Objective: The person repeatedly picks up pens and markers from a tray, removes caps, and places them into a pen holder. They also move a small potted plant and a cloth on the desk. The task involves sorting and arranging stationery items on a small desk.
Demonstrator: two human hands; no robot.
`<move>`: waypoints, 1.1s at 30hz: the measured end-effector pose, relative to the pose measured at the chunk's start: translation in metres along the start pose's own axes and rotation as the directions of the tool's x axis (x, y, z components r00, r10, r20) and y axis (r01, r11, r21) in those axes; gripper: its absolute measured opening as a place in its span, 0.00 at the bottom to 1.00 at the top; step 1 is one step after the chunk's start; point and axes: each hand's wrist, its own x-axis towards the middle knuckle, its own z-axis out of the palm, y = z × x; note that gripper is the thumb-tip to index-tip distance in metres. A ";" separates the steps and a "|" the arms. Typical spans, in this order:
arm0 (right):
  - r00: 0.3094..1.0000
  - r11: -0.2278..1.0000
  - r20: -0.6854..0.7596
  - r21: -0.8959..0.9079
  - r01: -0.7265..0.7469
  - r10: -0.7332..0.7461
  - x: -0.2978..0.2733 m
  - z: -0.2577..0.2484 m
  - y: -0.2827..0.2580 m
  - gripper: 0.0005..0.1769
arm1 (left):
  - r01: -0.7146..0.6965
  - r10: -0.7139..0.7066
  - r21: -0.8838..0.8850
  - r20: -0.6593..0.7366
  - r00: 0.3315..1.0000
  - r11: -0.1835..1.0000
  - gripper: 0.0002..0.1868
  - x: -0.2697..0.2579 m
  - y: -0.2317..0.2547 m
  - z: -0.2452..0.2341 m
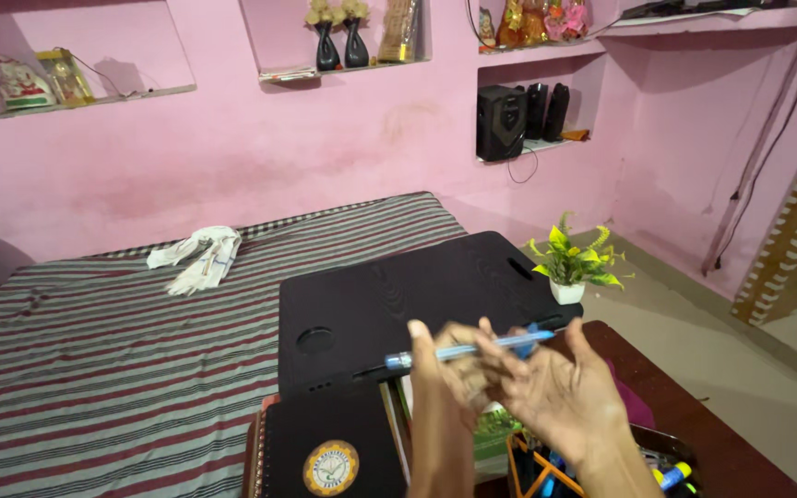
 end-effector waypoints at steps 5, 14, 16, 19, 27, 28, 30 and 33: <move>0.916 0.994 0.396 0.048 -0.096 0.069 -0.014 0.018 0.011 0.52 | 0.021 0.004 0.208 -0.121 0.993 0.978 0.23 -0.010 -0.030 -0.017; 0.964 0.992 -0.252 -0.070 -0.105 0.084 -0.026 0.066 0.010 0.44 | 0.080 0.045 0.407 -0.288 0.956 0.910 0.26 -0.021 -0.057 -0.024; 0.992 0.992 -0.065 -0.061 -0.108 0.104 -0.024 0.062 0.009 0.44 | 0.004 0.136 0.494 -0.247 0.959 0.870 0.25 -0.019 -0.061 -0.027; 0.993 0.991 -0.022 -0.062 -0.118 0.117 -0.024 0.053 0.008 0.44 | -0.153 0.356 0.654 -0.189 0.915 0.741 0.21 -0.019 -0.068 -0.026; 0.764 0.949 0.640 0.183 -0.257 0.083 -0.020 0.043 0.007 0.52 | 0.128 0.037 0.485 -0.318 0.947 0.865 0.25 -0.016 -0.047 -0.015; 0.930 0.980 0.349 0.110 -0.166 0.118 -0.020 0.041 0.006 0.50 | 0.122 0.052 0.519 -0.308 0.950 0.846 0.25 -0.016 -0.044 -0.013; 0.948 0.990 -0.312 -0.105 -0.098 0.061 -0.016 0.037 0.006 0.49 | 0.109 0.080 0.584 -0.289 0.954 0.804 0.25 -0.017 -0.039 -0.010; 0.882 1.000 -0.471 -0.024 -0.014 0.001 -0.008 0.023 0.008 0.35 | 0.094 0.075 0.386 -0.400 0.914 0.918 0.25 -0.014 -0.029 -0.010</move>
